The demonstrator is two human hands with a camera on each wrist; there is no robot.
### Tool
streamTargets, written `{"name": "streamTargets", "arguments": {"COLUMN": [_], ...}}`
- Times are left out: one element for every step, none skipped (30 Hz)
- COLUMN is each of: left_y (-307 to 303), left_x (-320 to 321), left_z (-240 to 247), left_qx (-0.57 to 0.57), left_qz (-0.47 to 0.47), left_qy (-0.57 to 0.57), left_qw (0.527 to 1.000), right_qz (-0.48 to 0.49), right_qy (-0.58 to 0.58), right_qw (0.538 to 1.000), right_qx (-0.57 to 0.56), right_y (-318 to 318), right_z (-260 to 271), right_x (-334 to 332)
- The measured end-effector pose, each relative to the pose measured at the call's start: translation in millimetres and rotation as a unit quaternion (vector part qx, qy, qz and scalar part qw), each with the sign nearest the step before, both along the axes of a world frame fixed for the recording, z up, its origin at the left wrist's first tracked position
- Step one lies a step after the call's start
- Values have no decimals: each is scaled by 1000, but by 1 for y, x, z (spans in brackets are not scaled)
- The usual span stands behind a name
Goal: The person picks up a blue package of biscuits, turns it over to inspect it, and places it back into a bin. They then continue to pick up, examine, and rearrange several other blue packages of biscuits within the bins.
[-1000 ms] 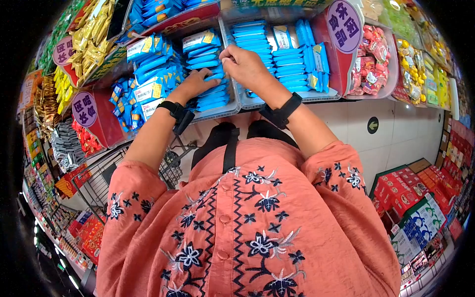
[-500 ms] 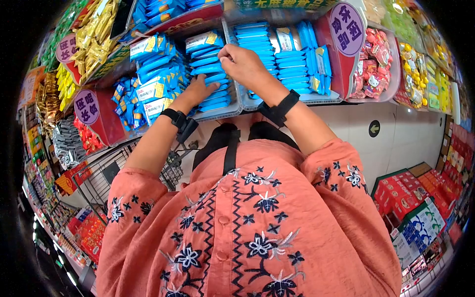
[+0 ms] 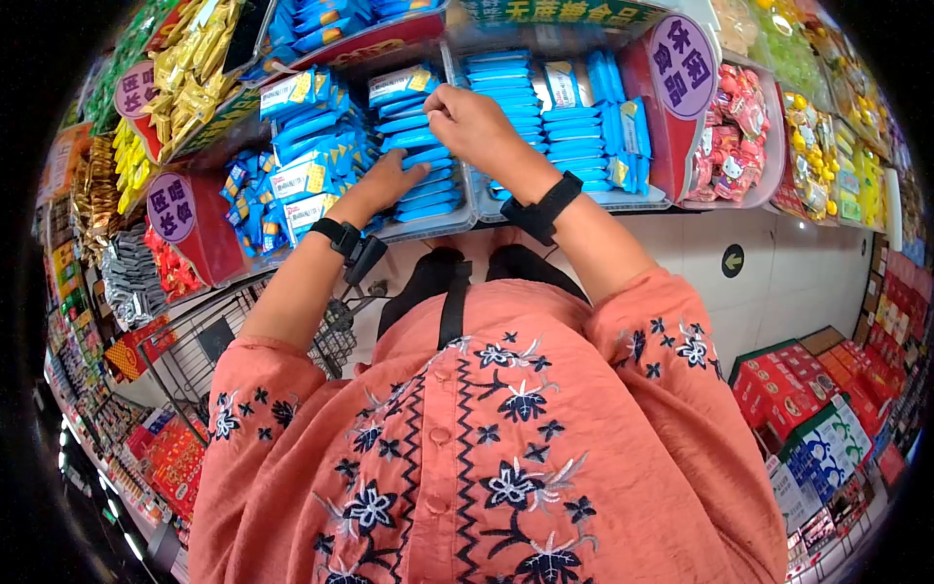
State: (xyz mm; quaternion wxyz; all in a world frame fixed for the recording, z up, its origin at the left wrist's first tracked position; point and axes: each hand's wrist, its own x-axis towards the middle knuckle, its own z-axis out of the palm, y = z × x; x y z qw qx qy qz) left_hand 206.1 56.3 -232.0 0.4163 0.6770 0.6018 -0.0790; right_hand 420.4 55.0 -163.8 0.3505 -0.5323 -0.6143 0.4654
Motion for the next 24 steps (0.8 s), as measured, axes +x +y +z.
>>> {"name": "streamTargets", "arguments": {"left_y": [1,1,2,2,1,0,2,7,11,15,20,23,25,27,28,27,26,25,26,29,31,30,28,25], "left_x": [-1,-2,-1,1,3,4,5,5,6,6,7,8,9,9,10,11,14,17,15,11,11,10,9,9], "left_z": [1,1,5,9,12,13,11,8,4,0,-3,-4,-5,-5,-1,2,5,8,-7,-28,-31,-34,-37,-34], "left_qx": [18,37,55,83,111,139,131,123,114,108,101,95,97,98,99,99,98,98,99,101,103,110,118,126], "left_qz": [-13,-26,-39,-33,-27,-21,-34,-47,-60,-73,-87,-101,-117,-133,-148,-150,-151,-153,-156,-159,-162,-163,-165,-167], "left_qy": [2,3,3,-8,-20,-32,-24,-15,-7,21,48,76,75,75,76,68,59,51,58,65,72,80,87,94], "left_qw": [1000,999,998,996,993,990,991,991,992,991,990,987,985,983,981,981,982,982,981,980,979,977,975,973], "right_qz": [2,1,-1,-3,-3,-3,-3,4,11,17,19,21,23,28,32,37,39,41,42,54,66,78,102,126], "right_qy": [-2,-7,-11,-17,-35,-53,-70,-82,-94,-106,-113,-120,-126,-135,-143,-151,-154,-156,-159,-176,-193,-210,-229,-248], "right_qw": [1000,1000,1000,1000,999,997,995,991,985,978,977,977,976,974,973,972,969,966,962,958,953,948,941,933], "right_qx": [0,7,14,20,38,55,72,108,144,180,179,178,178,178,177,177,191,204,216,219,222,226,227,227], "right_y": [1,2,4,5,5,5,5,5,7,8,10,13,15,17,18,20,20,20,19,18,16,14,10,5], "right_z": [2,0,-2,-3,-4,-2,0,0,1,1,2,3,3,3,2,1,-3,-9,-11,-13,-12,-11,-12,-11], "right_x": [-1,-2,-3,-3,-3,-3,-4,-6,-8,-10,-11,-12,-12,-12,-12,-13,-15,-19,-22,-23,-25,-26,-28,-29]}}
